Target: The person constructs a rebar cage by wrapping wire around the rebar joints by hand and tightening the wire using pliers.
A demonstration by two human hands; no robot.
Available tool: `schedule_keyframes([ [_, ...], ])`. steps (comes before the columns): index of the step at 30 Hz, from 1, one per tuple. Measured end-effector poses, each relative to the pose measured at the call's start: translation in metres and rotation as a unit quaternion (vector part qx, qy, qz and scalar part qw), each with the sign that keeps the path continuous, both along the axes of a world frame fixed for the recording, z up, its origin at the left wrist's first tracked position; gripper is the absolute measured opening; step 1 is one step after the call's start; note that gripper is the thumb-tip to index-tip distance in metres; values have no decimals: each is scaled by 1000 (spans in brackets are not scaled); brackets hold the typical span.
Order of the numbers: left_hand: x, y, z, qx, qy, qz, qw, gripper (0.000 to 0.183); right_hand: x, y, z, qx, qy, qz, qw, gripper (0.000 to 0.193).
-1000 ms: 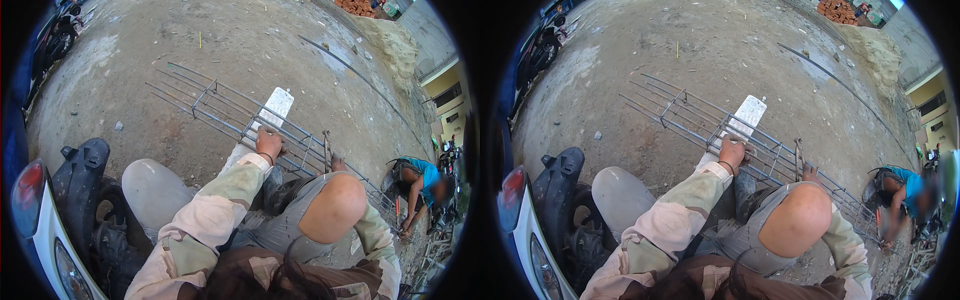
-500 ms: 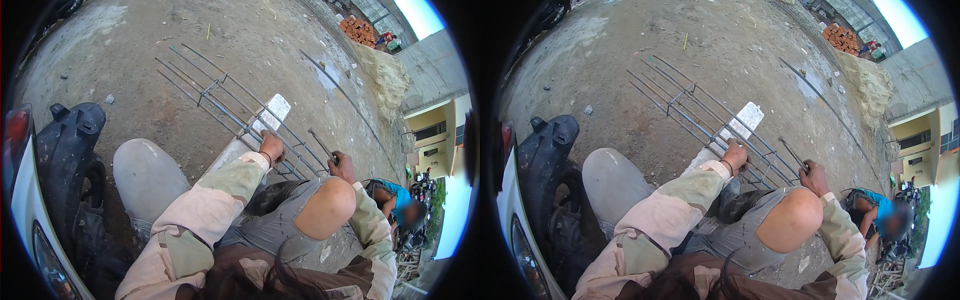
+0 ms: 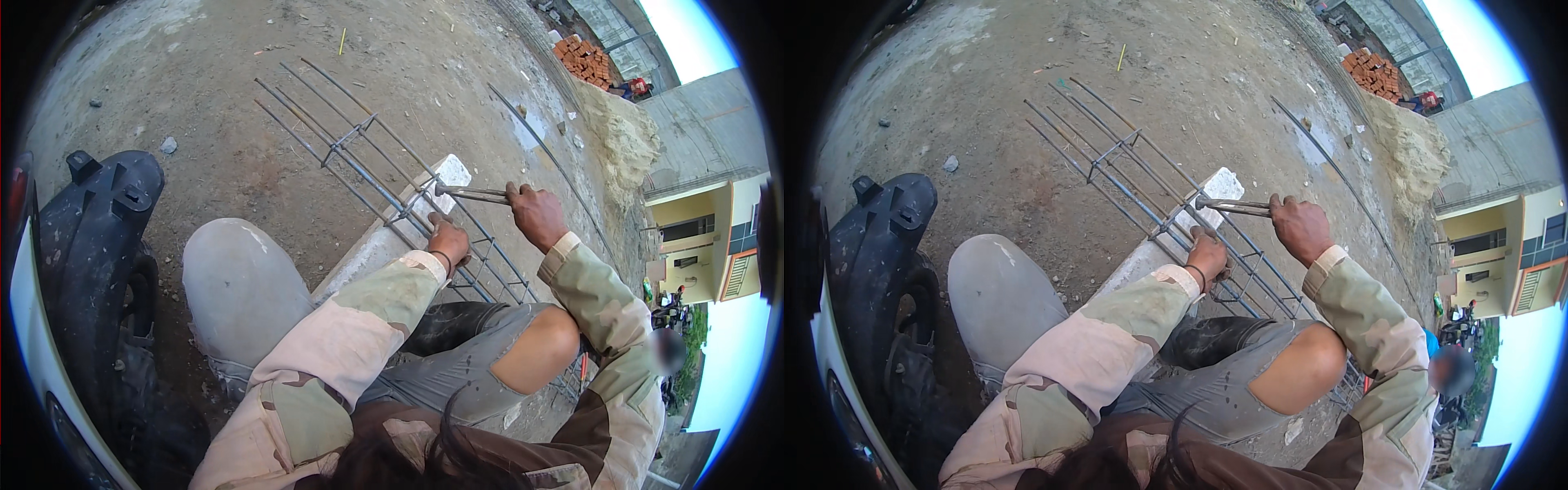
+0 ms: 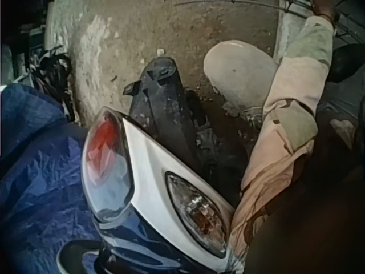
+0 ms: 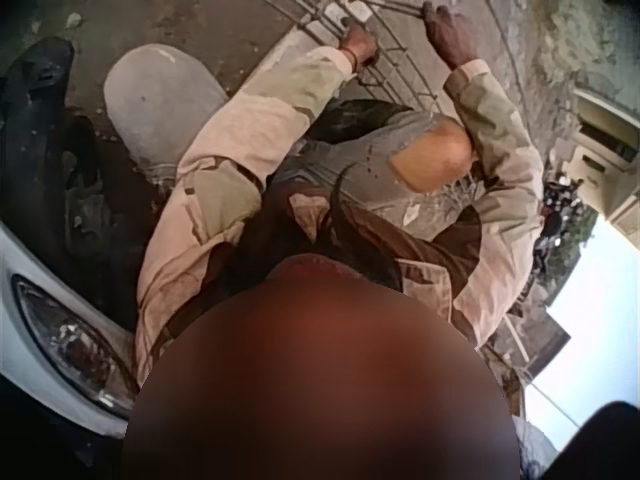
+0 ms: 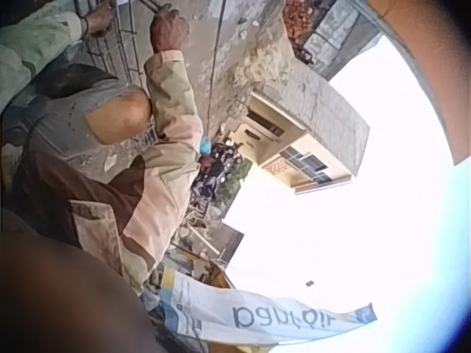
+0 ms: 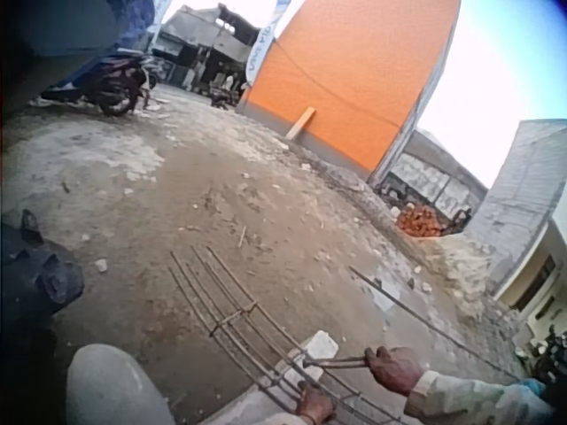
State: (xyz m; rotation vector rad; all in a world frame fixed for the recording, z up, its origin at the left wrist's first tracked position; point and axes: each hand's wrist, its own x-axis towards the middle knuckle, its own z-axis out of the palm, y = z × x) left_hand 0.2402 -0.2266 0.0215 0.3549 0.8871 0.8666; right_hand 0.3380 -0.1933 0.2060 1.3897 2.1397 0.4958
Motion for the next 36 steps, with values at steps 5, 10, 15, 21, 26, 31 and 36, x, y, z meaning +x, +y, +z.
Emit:
schedule_keyframes([
  [5,5,0,3,38,126,19,991,39,-2,-4,-16,9,71,-30,997,45],
  [10,1,-3,8,35,142,2,989,39,-2,-6,-29,38,74,-9,996,50],
  [15,5,-1,-1,61,175,0,983,45,-8,-5,-29,76,45,13,996,43],
  [21,5,0,-3,76,217,9,973,40,-21,-4,-24,83,2,-8,997,25],
  [26,-2,1,2,50,153,-51,986,56,-18,-3,-14,71,-41,32,996,22],
  [31,4,0,-3,70,181,-20,981,44,-19,10,-6,109,-41,149,982,22],
  [36,20,-9,-2,51,172,38,983,30,-38,38,11,82,-79,197,974,18],
])
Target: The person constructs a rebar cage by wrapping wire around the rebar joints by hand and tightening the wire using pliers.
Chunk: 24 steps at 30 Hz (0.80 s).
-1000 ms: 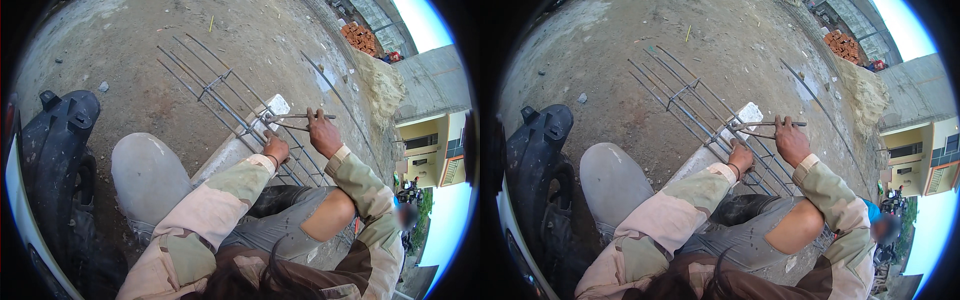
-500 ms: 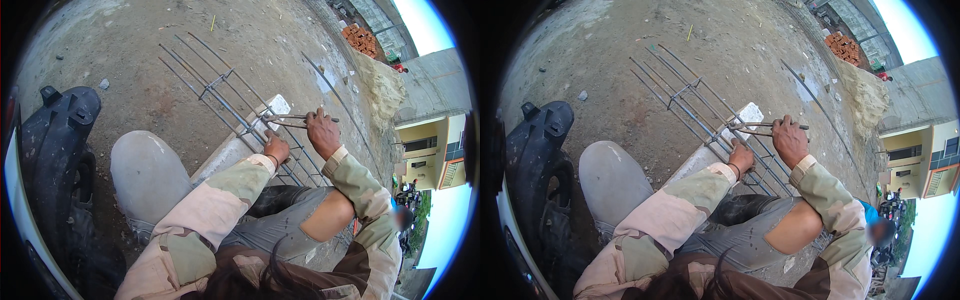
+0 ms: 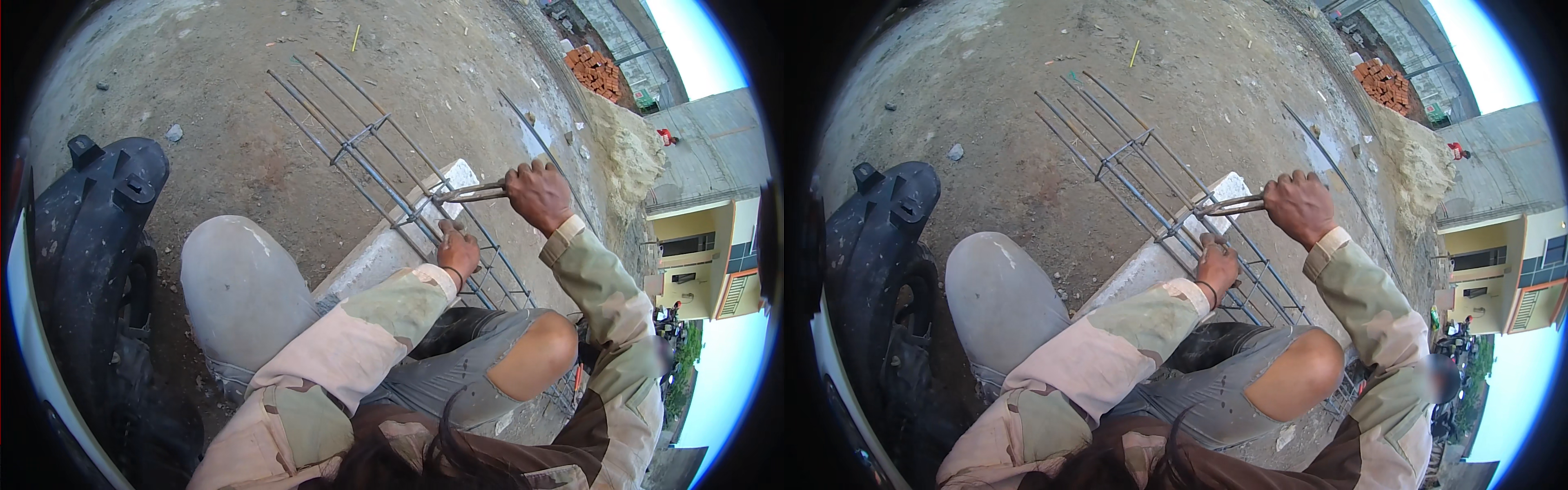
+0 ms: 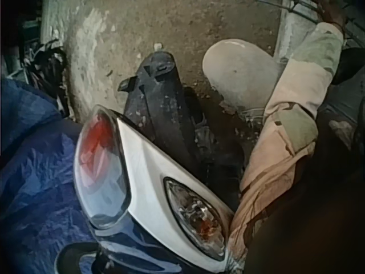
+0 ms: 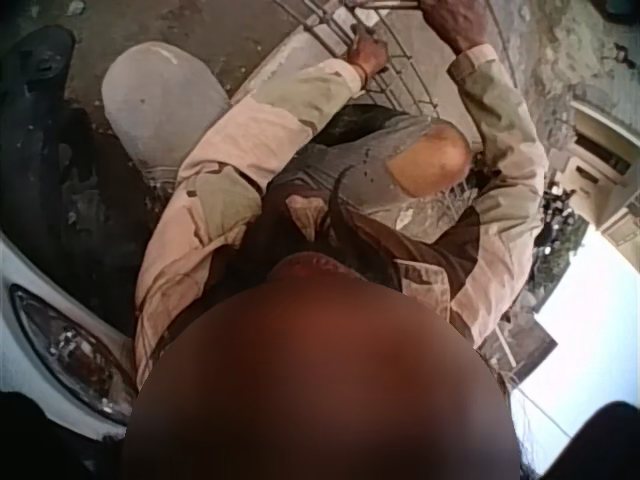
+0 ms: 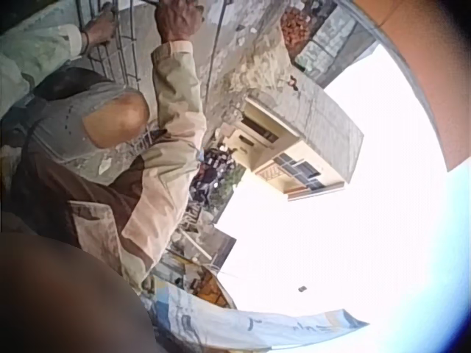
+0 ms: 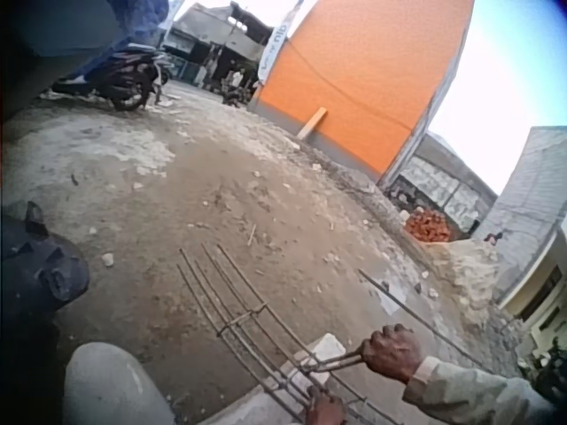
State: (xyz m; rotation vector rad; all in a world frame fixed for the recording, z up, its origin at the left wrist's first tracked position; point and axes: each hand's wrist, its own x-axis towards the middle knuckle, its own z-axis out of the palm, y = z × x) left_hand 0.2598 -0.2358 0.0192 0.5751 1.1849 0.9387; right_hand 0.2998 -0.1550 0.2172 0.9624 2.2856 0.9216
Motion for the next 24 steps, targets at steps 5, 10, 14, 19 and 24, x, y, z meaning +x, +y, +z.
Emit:
schedule_keyframes([
  [5,18,-8,18,53,-82,146,984,32,-14,53,7,-21,-52,96,994,20],
  [10,15,-8,46,-15,-139,192,971,43,5,102,-13,-115,-12,26,993,15],
  [14,0,0,56,-137,-360,245,890,42,26,109,-27,-149,-17,-62,987,12],
  [19,-21,19,41,-78,23,100,992,39,27,80,-8,-179,-31,-142,973,21],
  [24,-32,34,46,-127,-472,182,853,48,5,42,27,-531,180,-554,616,26],
])
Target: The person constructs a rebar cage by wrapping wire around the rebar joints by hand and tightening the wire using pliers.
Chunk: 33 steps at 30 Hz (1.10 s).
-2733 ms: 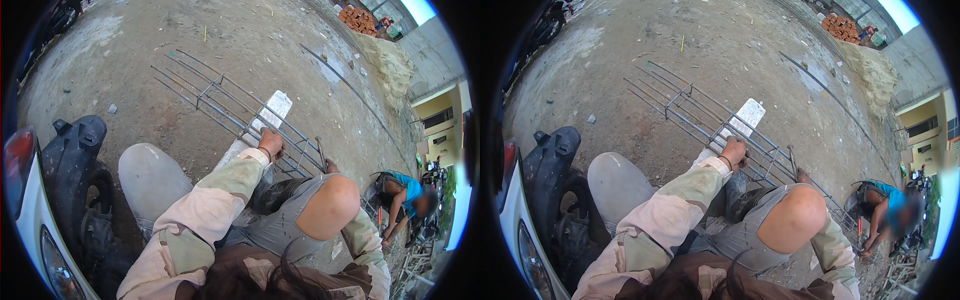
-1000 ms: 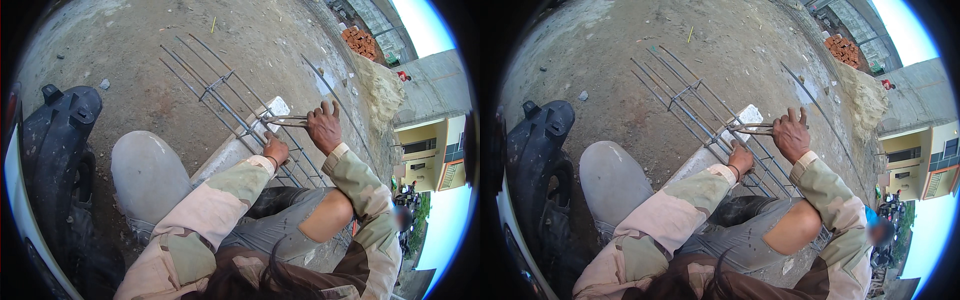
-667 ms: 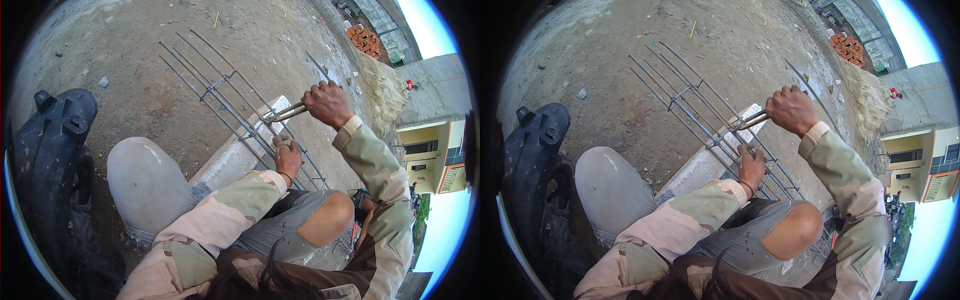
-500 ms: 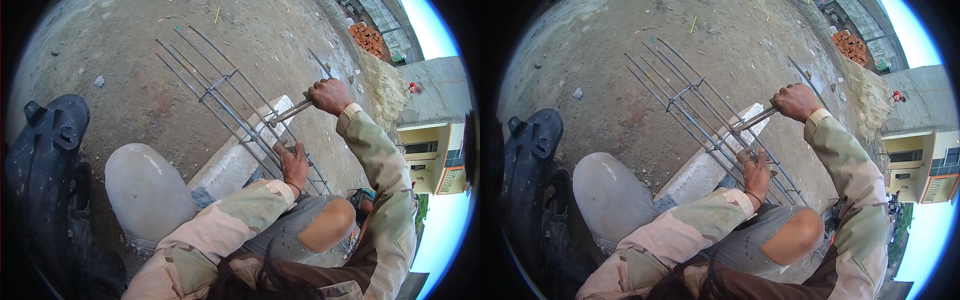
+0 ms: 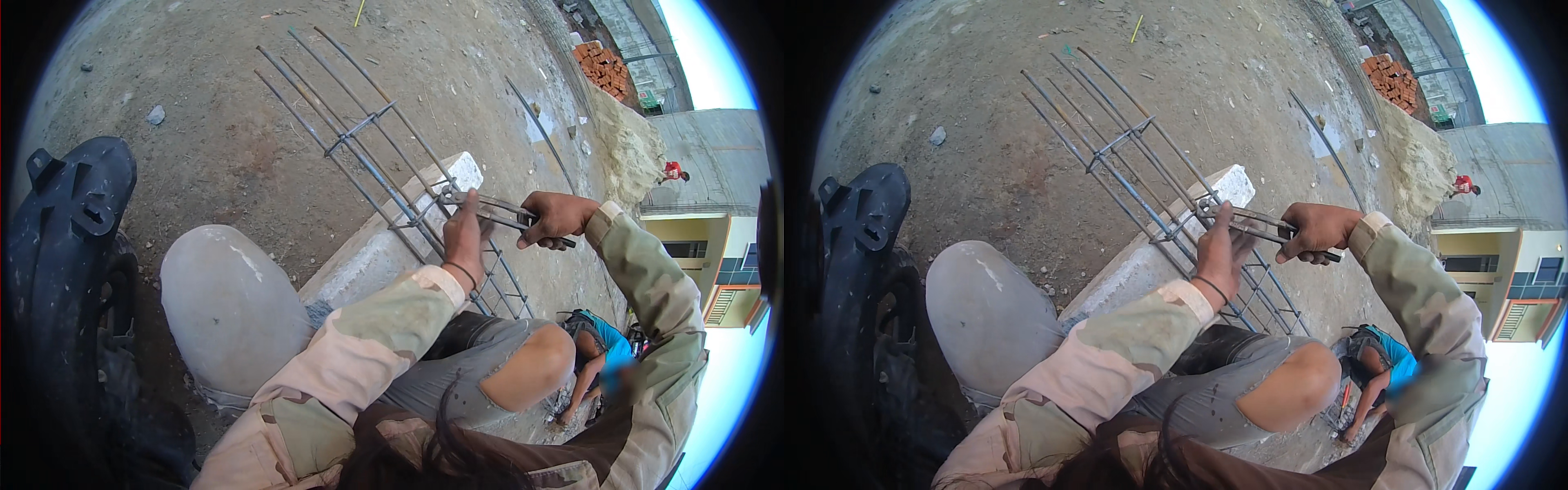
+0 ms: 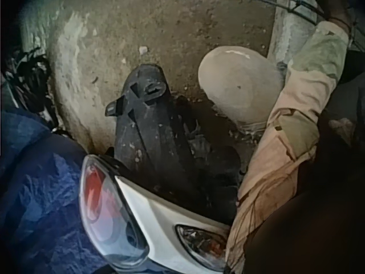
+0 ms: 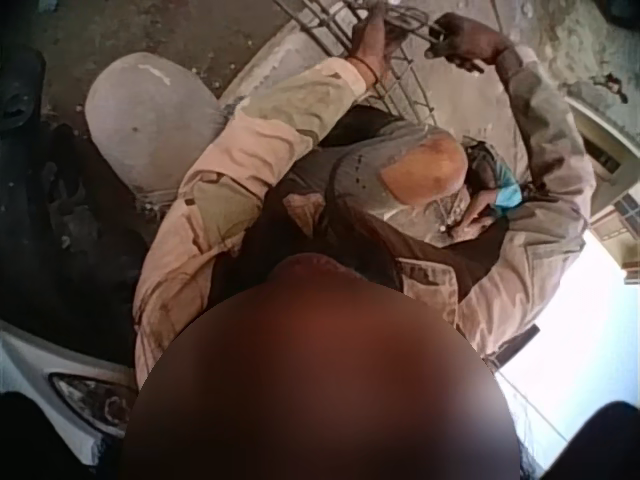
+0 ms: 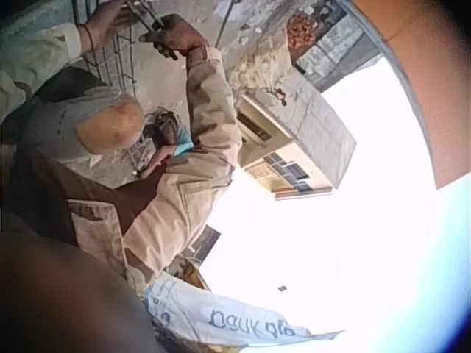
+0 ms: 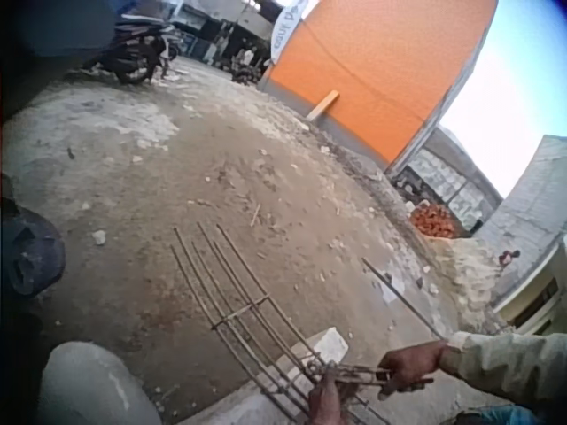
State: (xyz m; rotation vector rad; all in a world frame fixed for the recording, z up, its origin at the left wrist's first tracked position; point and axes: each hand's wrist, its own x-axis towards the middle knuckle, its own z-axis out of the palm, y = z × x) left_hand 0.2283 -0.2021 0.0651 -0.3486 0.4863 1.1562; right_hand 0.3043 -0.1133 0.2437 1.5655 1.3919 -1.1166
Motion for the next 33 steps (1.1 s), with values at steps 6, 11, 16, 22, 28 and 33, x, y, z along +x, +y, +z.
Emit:
schedule_keyframes([
  [6,-7,36,-2,15,-289,117,950,25,-21,-12,9,52,-50,48,996,22],
  [11,2,54,0,-28,-331,198,922,17,-21,-36,11,526,-37,577,624,25],
  [16,-2,42,4,-37,-330,140,933,45,-37,-27,20,341,-170,541,750,32],
  [22,8,54,9,-59,-349,159,922,28,-59,16,31,99,-201,125,966,46],
  [28,14,70,-1,-75,-392,186,898,37,-30,-17,20,394,-19,616,682,29],
  [33,9,56,7,-106,-383,151,905,32,-26,-22,16,328,-133,581,733,23],
])
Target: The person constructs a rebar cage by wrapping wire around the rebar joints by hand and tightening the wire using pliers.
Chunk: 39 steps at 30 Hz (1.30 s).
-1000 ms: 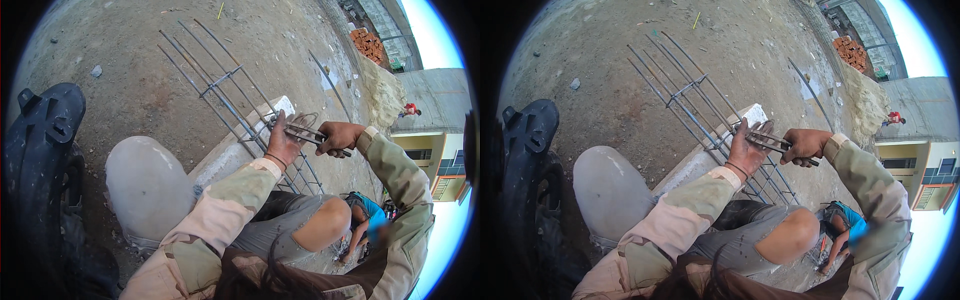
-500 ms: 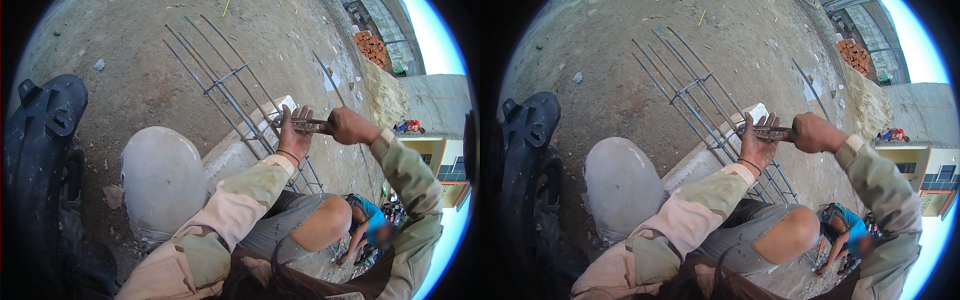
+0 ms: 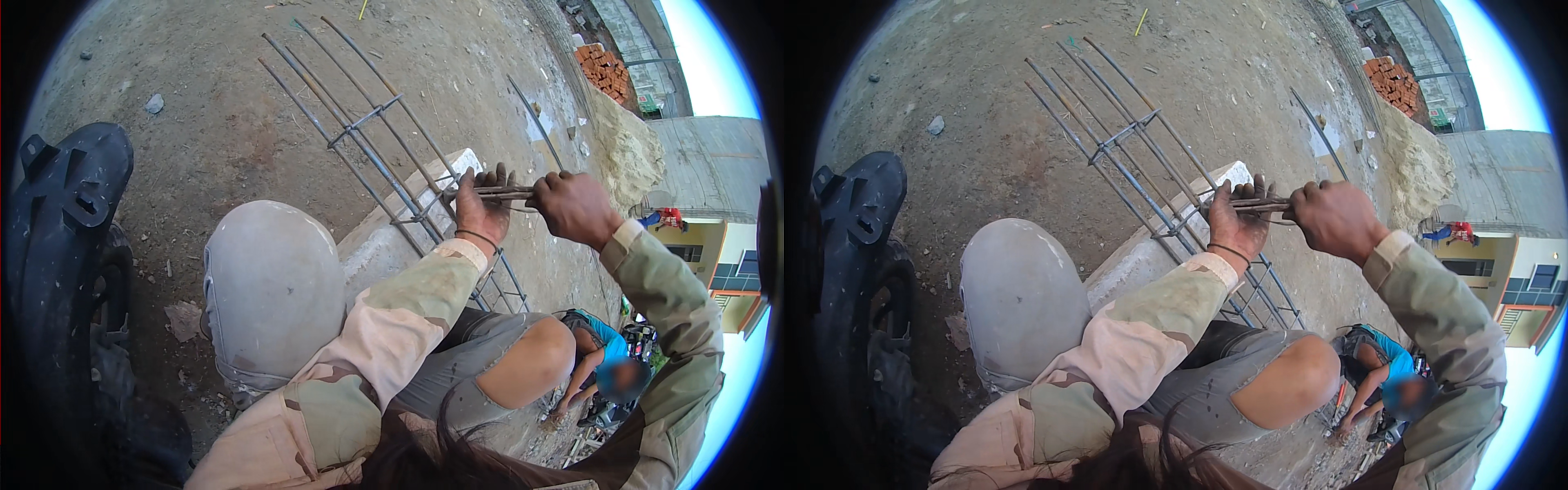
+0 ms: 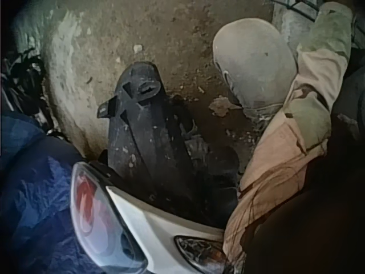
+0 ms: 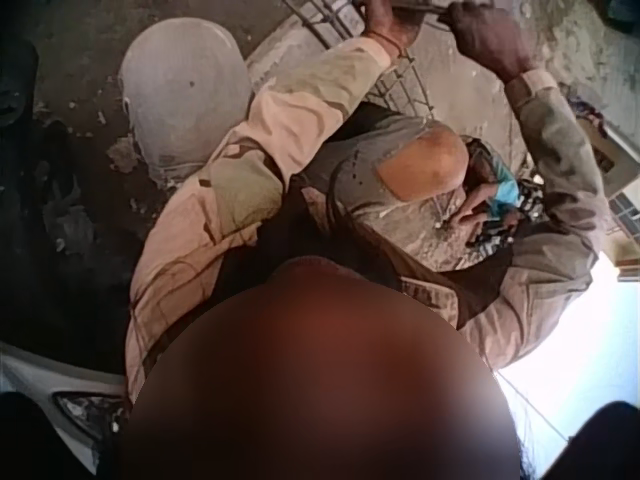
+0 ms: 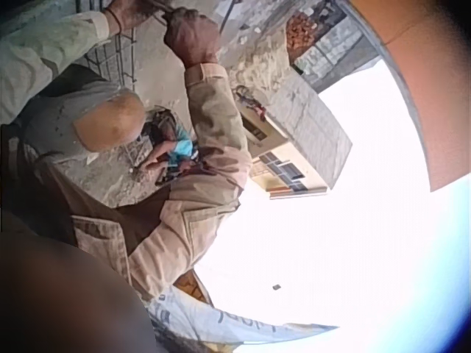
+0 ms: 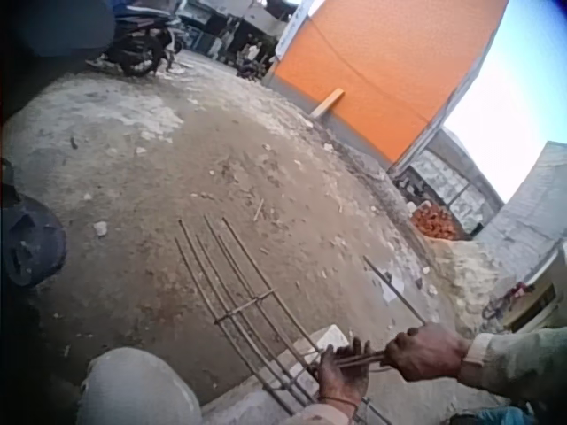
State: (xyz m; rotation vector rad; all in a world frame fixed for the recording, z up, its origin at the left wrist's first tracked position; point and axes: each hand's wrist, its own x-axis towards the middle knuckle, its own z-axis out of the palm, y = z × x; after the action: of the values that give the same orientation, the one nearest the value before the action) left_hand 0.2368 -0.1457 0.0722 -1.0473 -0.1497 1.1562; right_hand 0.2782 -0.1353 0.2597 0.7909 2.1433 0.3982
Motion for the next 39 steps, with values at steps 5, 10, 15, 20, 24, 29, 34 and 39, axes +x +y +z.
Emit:
schedule_keyframes([
  [5,-9,5,5,-45,1,-4,999,34,-26,15,7,-91,-11,-245,965,31],
  [10,-12,24,4,-111,-17,-28,993,31,-6,-1,13,3,41,36,998,34],
  [15,-12,19,7,-109,-25,-29,993,23,21,16,7,51,64,310,947,34],
  [20,-9,2,6,49,58,21,997,32,-8,29,19,-168,59,-123,976,43],
  [24,-12,12,2,-17,39,-49,998,22,-48,40,26,-138,48,-409,901,55],
  [29,-12,32,-4,-82,-57,-42,994,21,-47,12,9,50,9,-6,999,34],
  [34,5,2,-14,-19,100,-40,994,21,-32,29,10,-103,29,-562,820,49],
  [39,9,11,-21,-71,44,-24,996,14,-5,9,6,-91,74,-291,949,37],
])
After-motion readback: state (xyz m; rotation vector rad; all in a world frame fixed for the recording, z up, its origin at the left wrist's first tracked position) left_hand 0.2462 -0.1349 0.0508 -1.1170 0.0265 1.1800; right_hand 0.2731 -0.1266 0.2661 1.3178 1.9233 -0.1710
